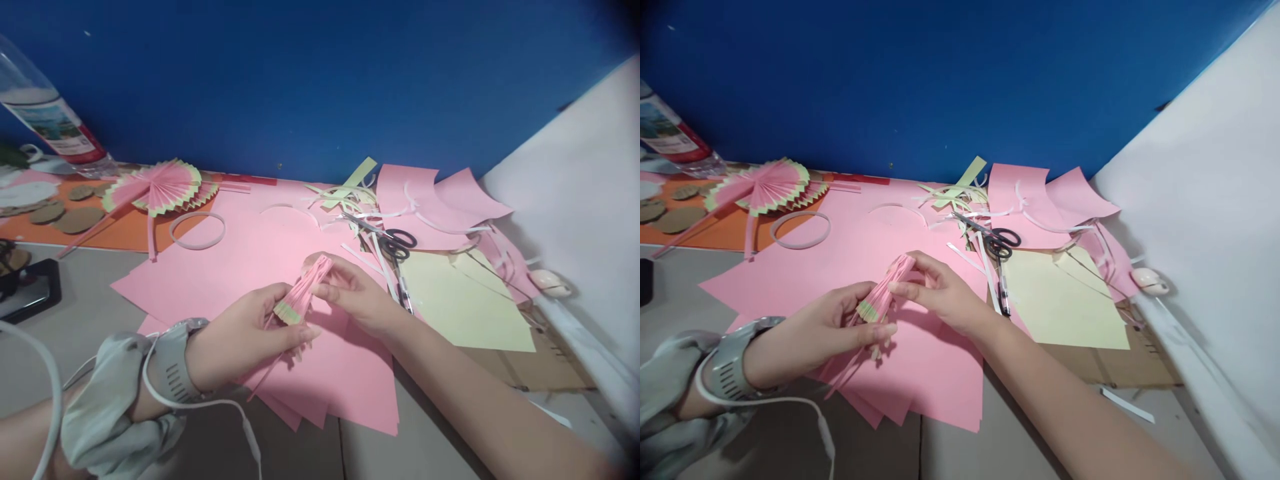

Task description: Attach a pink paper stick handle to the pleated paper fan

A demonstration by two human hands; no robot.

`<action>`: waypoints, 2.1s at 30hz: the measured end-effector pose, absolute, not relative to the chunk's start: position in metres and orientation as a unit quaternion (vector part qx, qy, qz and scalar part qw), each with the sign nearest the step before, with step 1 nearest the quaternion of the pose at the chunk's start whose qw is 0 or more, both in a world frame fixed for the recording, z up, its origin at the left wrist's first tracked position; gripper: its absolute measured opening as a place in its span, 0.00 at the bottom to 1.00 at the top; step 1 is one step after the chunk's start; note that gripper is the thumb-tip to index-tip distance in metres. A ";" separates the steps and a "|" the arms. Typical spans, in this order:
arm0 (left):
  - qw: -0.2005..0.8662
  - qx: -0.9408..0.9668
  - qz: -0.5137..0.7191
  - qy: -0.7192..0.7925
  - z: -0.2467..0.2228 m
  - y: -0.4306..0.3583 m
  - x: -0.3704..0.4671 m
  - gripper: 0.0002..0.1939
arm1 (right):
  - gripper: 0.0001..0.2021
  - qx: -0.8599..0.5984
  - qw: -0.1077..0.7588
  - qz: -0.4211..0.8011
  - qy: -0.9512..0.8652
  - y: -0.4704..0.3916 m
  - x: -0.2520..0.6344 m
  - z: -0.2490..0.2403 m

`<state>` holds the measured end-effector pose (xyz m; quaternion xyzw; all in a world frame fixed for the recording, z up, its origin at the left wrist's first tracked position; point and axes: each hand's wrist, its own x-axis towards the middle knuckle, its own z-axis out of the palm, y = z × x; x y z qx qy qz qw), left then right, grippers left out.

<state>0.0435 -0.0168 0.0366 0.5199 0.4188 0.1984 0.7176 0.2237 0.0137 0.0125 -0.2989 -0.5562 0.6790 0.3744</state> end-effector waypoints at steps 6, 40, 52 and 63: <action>0.735 0.515 0.156 0.412 0.040 -0.019 0.042 0.11 | 0.09 -0.304 0.342 0.690 -0.561 0.012 0.225 0.011; 0.623 0.625 0.203 0.424 0.049 -0.021 0.040 0.13 | 0.06 -0.335 0.369 0.643 -0.582 -0.001 0.213 0.038; 0.721 0.526 0.244 0.379 0.043 -0.041 0.003 0.16 | 0.10 -0.332 0.271 0.555 -0.713 0.001 0.174 0.053; 0.675 0.330 0.520 0.406 0.024 -0.030 -0.044 0.16 | 0.22 -0.416 0.164 0.293 -0.845 0.078 0.077 0.051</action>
